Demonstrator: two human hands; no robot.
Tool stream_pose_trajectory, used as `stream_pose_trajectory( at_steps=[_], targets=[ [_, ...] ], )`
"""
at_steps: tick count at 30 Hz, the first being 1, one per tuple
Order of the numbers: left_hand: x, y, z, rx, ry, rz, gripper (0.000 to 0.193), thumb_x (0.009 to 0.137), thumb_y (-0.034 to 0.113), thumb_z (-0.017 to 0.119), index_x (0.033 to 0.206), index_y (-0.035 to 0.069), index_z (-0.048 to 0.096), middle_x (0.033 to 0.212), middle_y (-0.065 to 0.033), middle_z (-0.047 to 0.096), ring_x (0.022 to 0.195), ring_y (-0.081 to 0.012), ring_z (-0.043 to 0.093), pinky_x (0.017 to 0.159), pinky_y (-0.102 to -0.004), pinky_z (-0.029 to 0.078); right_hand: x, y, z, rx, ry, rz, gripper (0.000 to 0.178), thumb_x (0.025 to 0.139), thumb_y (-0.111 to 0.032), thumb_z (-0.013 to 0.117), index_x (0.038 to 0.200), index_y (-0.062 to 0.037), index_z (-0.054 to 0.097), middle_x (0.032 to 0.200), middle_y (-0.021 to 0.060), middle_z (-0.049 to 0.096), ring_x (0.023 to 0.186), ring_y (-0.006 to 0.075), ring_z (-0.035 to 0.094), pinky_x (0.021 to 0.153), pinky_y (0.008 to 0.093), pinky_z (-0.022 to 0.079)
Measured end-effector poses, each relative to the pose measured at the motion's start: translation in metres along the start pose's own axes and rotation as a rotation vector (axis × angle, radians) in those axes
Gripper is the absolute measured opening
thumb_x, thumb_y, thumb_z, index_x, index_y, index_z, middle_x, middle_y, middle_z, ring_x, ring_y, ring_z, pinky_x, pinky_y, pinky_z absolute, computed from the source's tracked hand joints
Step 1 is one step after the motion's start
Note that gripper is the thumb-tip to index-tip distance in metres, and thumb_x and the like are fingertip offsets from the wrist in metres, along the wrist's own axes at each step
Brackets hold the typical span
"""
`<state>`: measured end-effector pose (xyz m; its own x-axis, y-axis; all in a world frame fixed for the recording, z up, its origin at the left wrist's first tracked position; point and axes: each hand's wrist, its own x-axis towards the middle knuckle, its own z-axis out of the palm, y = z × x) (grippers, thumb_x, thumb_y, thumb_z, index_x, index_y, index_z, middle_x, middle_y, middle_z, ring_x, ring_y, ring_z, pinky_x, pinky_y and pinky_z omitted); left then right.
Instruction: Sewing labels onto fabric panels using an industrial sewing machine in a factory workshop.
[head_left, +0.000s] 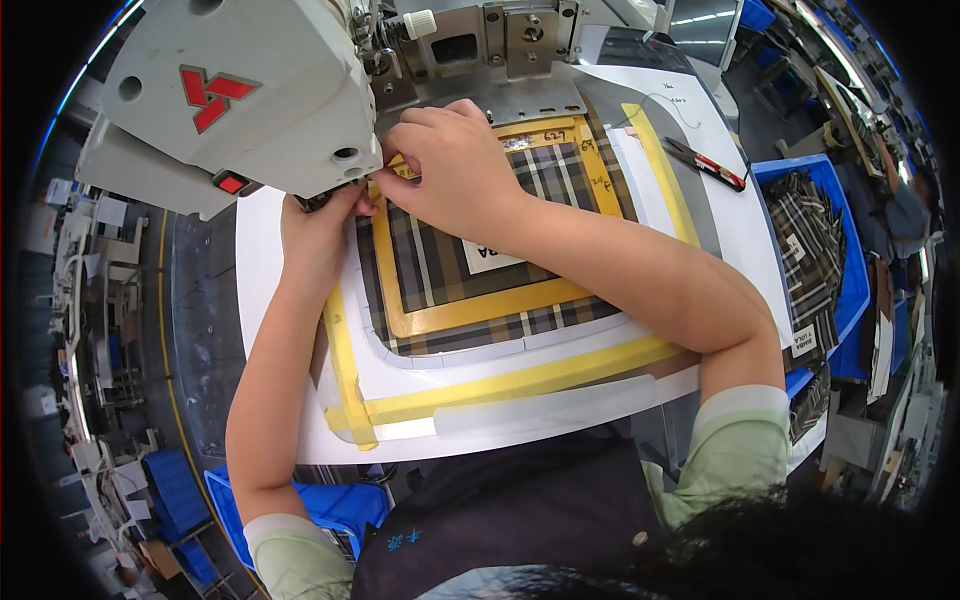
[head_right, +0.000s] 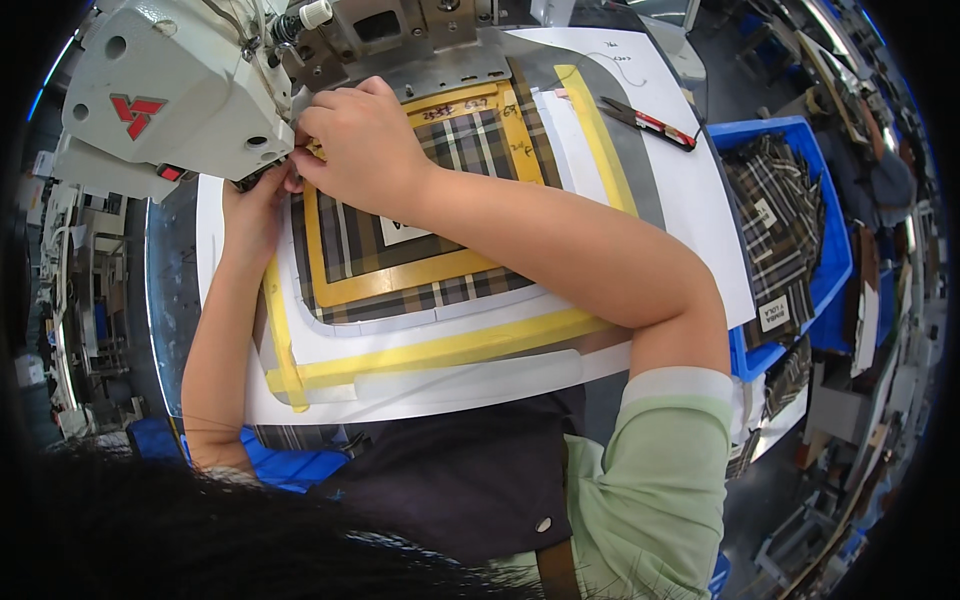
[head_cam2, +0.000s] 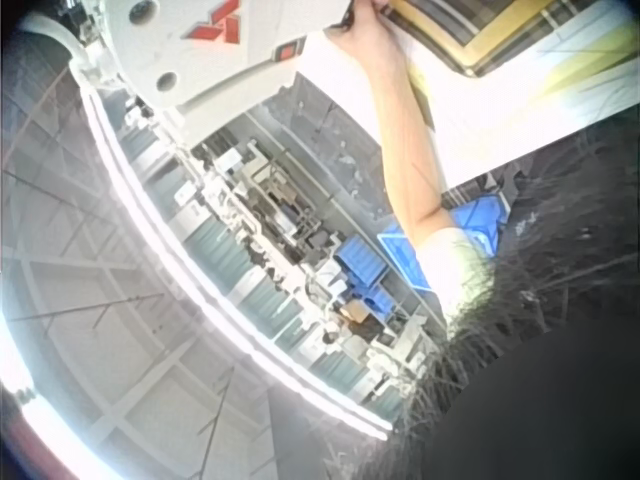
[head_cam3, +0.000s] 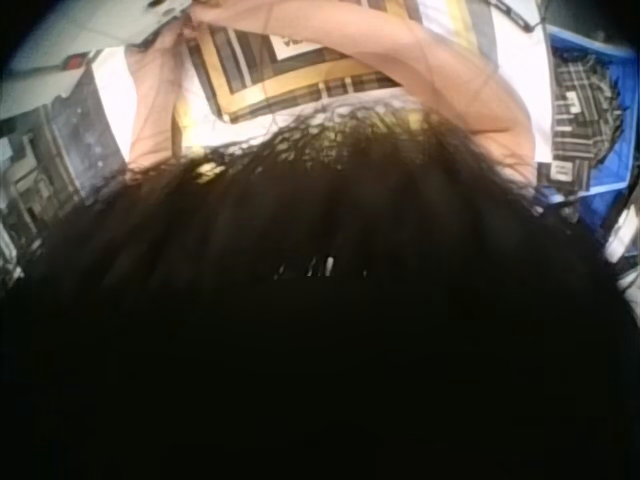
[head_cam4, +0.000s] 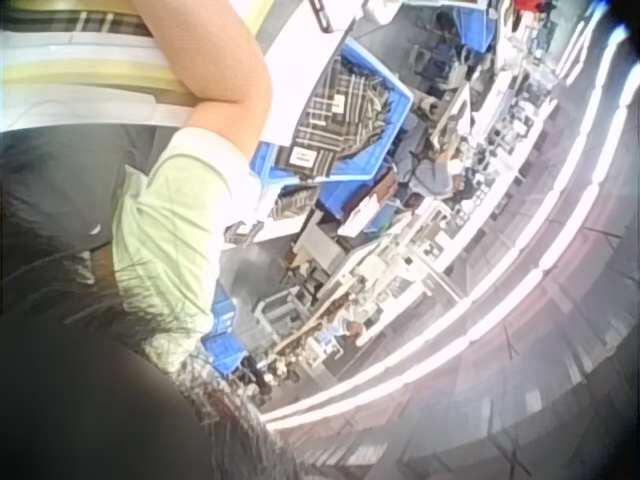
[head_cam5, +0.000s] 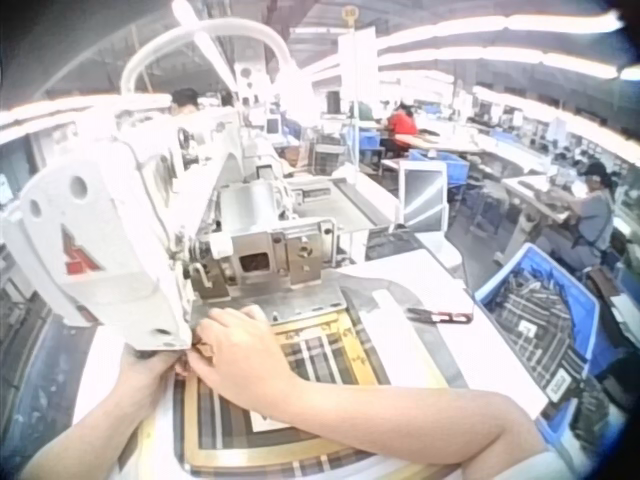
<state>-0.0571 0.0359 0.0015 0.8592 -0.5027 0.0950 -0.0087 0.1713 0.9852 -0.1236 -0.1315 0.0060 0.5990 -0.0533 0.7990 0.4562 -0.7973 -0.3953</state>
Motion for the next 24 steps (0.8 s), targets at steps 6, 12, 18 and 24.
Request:
stream_pose_trajectory(
  at_steps=[6, 12, 18, 24],
  targets=[
    [0.0, 0.003, 0.002, 0.079, 0.048, -0.051, 0.022, 0.083, 0.001, 0.065, 0.104, -0.001, 0.058, 0.088, -0.0044, 0.061, 0.069, -0.0122, 0.053, 0.063, -0.0286, 0.048, -0.002, 0.001, -0.005, 0.022, -0.001, 0.011, 0.01, 0.074, -0.016, 0.07, 0.073, -0.0105, 0.062, 0.065, -0.002, 0.05, 0.065, 0.0165, 0.054, 0.074, 0.033, 0.038],
    [0.004, 0.01, -0.006, 0.118, 0.026, -0.077, 0.025, 0.08, 0.002, 0.068, 0.103, -0.004, 0.059, 0.095, -0.0081, 0.065, 0.076, -0.0149, 0.062, 0.071, -0.0277, 0.05, 0.002, -0.001, -0.007, 0.054, -0.003, 0.015, 0.009, 0.073, -0.014, 0.07, 0.072, -0.0109, 0.061, 0.064, -0.002, 0.049, 0.064, 0.0165, 0.053, 0.073, 0.0326, 0.038],
    [0.028, 0.016, -0.079, 0.349, 0.168, 0.006, 0.019, 0.089, 0.013, 0.06, 0.1, -0.002, 0.062, 0.096, -0.0045, 0.066, 0.084, -0.0139, 0.061, 0.079, -0.0275, 0.048, -0.006, 0.004, -0.012, 0.039, -0.031, -0.068, 0.012, 0.073, -0.012, 0.068, 0.069, -0.0094, 0.057, 0.066, 0.0013, 0.052, 0.066, 0.0199, 0.055, 0.073, 0.0339, 0.039],
    [0.131, 0.06, -0.178, 0.194, 0.28, 0.201, 0.019, 0.091, 0.016, 0.056, 0.095, 0.0, 0.065, 0.086, -0.0061, 0.066, 0.076, -0.0143, 0.061, 0.073, -0.0273, 0.047, -0.006, -0.005, -0.003, 0.083, -0.089, -0.142, 0.012, 0.074, -0.01, 0.067, 0.069, -0.0079, 0.056, 0.069, 0.004, 0.056, 0.07, 0.022, 0.058, 0.073, 0.0347, 0.042]
  ],
)
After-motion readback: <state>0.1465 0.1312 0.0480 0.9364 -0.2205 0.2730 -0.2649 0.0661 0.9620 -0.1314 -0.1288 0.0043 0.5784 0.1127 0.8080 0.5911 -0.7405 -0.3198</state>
